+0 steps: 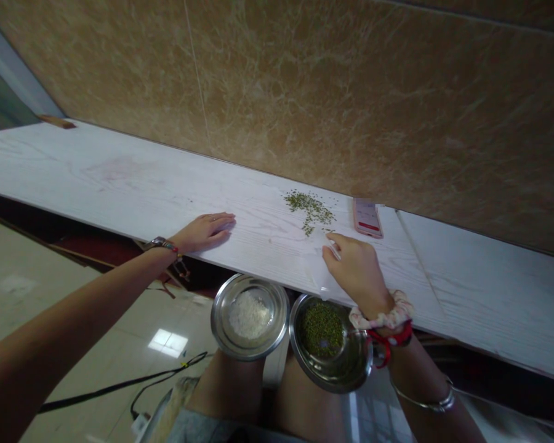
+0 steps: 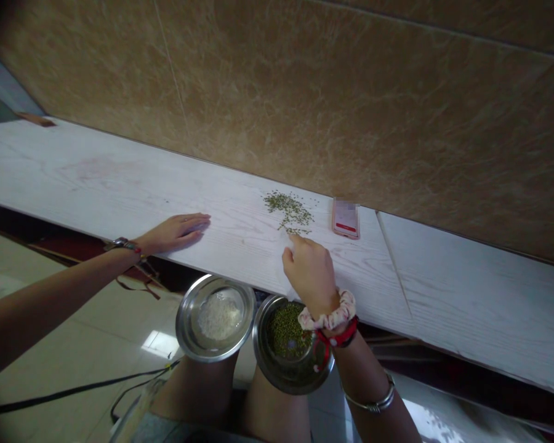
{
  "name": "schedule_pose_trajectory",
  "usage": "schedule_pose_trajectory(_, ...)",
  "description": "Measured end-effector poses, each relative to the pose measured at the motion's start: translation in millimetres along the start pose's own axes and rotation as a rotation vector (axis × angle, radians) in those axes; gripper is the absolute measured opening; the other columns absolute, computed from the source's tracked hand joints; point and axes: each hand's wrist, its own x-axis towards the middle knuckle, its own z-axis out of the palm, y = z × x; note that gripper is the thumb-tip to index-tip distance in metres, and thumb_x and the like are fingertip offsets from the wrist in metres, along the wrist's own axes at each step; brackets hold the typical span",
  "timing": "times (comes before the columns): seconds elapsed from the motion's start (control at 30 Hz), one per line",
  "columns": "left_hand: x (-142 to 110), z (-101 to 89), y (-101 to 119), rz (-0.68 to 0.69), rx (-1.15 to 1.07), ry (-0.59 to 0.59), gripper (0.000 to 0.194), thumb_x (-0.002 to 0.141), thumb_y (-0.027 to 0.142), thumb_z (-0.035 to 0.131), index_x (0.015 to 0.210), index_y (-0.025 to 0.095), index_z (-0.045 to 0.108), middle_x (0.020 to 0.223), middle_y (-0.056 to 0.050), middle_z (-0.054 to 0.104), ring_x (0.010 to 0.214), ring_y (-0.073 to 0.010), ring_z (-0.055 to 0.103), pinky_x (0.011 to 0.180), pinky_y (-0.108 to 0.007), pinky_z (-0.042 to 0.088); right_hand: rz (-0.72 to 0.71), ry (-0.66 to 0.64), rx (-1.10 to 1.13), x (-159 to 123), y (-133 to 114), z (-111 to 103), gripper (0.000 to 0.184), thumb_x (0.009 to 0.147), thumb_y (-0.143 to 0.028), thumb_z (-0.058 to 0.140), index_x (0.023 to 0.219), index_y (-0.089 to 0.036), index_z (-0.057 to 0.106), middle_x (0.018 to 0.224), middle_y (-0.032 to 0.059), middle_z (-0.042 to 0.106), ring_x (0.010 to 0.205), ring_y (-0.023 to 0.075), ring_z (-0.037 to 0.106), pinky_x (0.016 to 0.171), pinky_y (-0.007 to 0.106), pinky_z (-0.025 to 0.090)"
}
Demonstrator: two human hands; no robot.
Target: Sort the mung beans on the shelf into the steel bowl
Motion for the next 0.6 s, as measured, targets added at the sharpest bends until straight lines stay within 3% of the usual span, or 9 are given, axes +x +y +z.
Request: schedule_pose_trajectory(0.6,0.5,2.3,-0.3,-0.027,-0.033,0.022,0.051,0.087,0.044,0.027,0.12,0.013,0.053,0.134,-0.008,0.05,0.123,-0.0216,0.046,0.104,-0.037,0.035,0.174,-0.084,0.086,23.9,-17.7,14.7,0.027,0.075,-0.02,0.047,0.09,-0.015,0.069,0.076,0.0097,0.069,0.071,0.0216,0.062,0.067,0.031,0.043)
